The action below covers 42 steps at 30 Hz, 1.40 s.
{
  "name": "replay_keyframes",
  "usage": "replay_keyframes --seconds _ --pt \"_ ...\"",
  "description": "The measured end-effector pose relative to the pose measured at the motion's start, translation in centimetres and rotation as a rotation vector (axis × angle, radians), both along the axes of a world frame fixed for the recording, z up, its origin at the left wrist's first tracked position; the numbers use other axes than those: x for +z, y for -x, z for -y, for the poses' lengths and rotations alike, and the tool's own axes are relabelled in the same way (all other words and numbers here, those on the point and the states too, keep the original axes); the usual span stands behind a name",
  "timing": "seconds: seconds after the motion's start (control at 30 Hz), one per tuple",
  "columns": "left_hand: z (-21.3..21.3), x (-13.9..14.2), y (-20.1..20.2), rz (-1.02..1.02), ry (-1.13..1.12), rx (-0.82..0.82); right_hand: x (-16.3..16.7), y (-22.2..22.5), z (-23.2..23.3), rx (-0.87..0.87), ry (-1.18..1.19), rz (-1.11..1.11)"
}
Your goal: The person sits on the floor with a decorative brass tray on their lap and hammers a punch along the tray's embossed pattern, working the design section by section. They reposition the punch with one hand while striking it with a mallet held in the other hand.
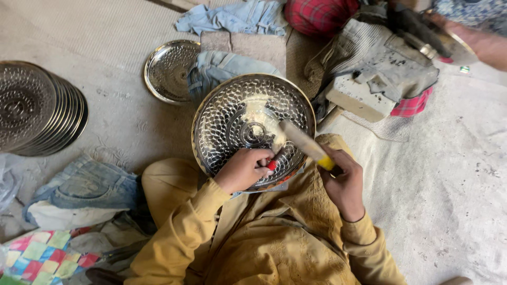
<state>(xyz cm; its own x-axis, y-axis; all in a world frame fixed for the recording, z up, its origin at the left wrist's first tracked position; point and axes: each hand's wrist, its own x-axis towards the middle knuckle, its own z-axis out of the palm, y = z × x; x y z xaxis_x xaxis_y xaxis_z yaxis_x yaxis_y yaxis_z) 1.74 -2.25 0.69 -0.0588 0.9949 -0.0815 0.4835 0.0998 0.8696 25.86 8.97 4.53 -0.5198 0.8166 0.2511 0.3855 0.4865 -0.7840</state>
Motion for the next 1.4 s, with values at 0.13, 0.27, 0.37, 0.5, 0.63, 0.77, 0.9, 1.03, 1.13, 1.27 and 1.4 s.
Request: replay_keyframes --seconds 0.13,0.27,0.37,0.5,0.63,0.77,0.9,1.03,1.13,1.27,1.4 --pt "1.7 0.1 0.6 0.057 -0.365 0.249 -2.4 1.0 -0.4 -0.068 0.237 -0.191" --pt "3.6 0.1 0.6 -0.293 -0.504 0.408 -5.3 1.8 -1.1 -0.030 0.460 -0.227" --pt "3.8 0.2 1.2 -0.375 -0.707 0.395 -6.2 2.5 -2.7 -0.019 0.508 -0.254" --pt "1.7 0.4 1.5 -0.229 -0.756 0.442 -5.4 4.9 -6.6 0.078 0.495 -0.303" --pt "1.3 0.6 0.6 -0.034 -0.611 0.430 -4.0 5.7 -8.4 0.267 0.352 -0.376" --pt "1.9 0.6 0.1 0.361 -0.332 0.388 -2.9 4.7 -7.1 0.177 0.329 -0.178" --pt "0.8 0.6 0.1 0.573 -0.154 0.373 -1.6 3.8 -5.4 0.149 0.362 -0.227" --pt "-0.2 0.4 0.2 0.407 -0.140 0.228 0.2 1.9 -3.8 0.125 0.409 -0.016" --pt "-0.8 0.0 0.1 0.219 -0.205 0.105 1.3 1.0 -3.0 0.136 0.392 0.076" --pt "-1.6 -0.5 -0.2 0.081 -0.093 0.101 1.9 0.7 -2.8 0.137 0.200 0.216" --pt "-1.6 -0.8 -0.1 0.031 -0.185 0.107 1.8 0.6 -3.3 0.159 0.069 0.178"
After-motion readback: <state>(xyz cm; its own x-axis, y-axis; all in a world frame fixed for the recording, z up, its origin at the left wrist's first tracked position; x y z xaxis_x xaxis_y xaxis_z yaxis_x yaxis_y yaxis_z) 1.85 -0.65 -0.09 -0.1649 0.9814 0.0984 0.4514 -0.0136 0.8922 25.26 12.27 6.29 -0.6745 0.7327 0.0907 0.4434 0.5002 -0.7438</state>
